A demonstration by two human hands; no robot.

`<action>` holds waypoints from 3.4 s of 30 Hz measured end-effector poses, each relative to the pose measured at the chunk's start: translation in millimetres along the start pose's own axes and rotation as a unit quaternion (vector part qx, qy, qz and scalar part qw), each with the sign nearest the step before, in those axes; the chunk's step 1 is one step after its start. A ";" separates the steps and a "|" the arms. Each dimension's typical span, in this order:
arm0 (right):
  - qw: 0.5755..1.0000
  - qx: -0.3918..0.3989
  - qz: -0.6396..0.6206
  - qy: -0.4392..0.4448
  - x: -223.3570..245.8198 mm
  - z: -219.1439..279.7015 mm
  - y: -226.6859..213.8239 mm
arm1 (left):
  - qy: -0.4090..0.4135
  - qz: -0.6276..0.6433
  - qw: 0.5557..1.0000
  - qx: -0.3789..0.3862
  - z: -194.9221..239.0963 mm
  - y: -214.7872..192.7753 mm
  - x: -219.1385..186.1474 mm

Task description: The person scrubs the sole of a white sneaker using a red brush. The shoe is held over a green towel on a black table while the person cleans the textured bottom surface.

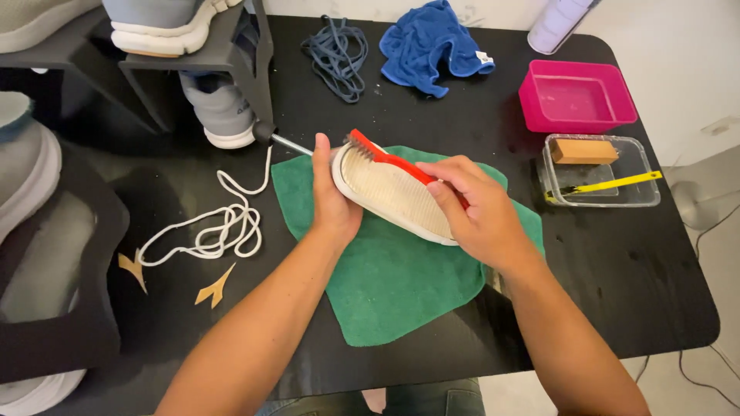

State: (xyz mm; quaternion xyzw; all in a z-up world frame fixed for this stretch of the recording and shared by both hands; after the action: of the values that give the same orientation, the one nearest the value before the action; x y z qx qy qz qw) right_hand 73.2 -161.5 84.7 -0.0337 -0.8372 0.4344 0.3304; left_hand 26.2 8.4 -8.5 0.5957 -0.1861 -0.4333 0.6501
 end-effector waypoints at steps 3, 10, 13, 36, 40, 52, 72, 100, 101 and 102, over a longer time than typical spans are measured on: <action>0.999 -0.002 0.046 -0.024 -3.1 0.7 0.7 | 0.003 -0.010 1.000 0.013 0.3 -0.3 1.2; 0.998 0.038 0.046 -0.016 -1.9 -1.0 -6.4 | 0.004 -0.027 0.999 0.017 7.7 8.7 -2.3; 0.997 0.059 0.039 -0.009 -0.5 -0.5 -7.7 | 0.005 -0.018 1.000 0.016 18.7 21.6 -6.1; 0.971 0.065 0.208 0.094 16.7 3.0 16.5 | 0.007 -0.016 1.000 0.011 18.6 17.5 -1.1; 0.960 0.062 0.259 0.089 22.6 4.1 13.9 | 0.002 -0.018 1.000 0.004 3.1 -10.5 10.0; 0.956 0.193 0.158 0.155 23.8 -6.0 14.7 | 0.044 -0.013 0.999 -0.002 -2.7 -25.1 14.5; 0.936 0.214 0.164 0.227 34.7 -6.1 4.6 | 0.033 -0.065 0.997 0.019 -5.2 -32.5 15.0; 0.932 0.242 0.168 0.212 43.0 -12.6 -5.3 | 0.022 -0.063 0.996 0.057 -3.4 -28.5 14.4; 0.929 0.267 0.152 0.206 46.0 -11.7 -7.0 | 0.019 -0.064 0.996 0.058 -7.7 -34.4 14.3; 0.925 0.291 0.137 0.200 49.3 -10.3 -8.2 | 0.016 -0.065 0.996 0.059 -11.9 -40.8 13.9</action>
State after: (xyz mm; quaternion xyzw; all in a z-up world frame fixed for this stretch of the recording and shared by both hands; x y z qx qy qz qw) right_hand 42.7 -142.4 120.8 -0.1366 -0.5776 0.6841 0.4240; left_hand 29.0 8.2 -53.2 0.6505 -0.1618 -0.4536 0.5874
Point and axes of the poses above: each hand's wrist, its own z-axis away from the middle knuckle, its own y-axis out of the palm, x = y × z, the point moved 3 cm from there along -z, towards the middle knuckle, and after that the axes turned 14 degrees about z, right-handed, at the moved point
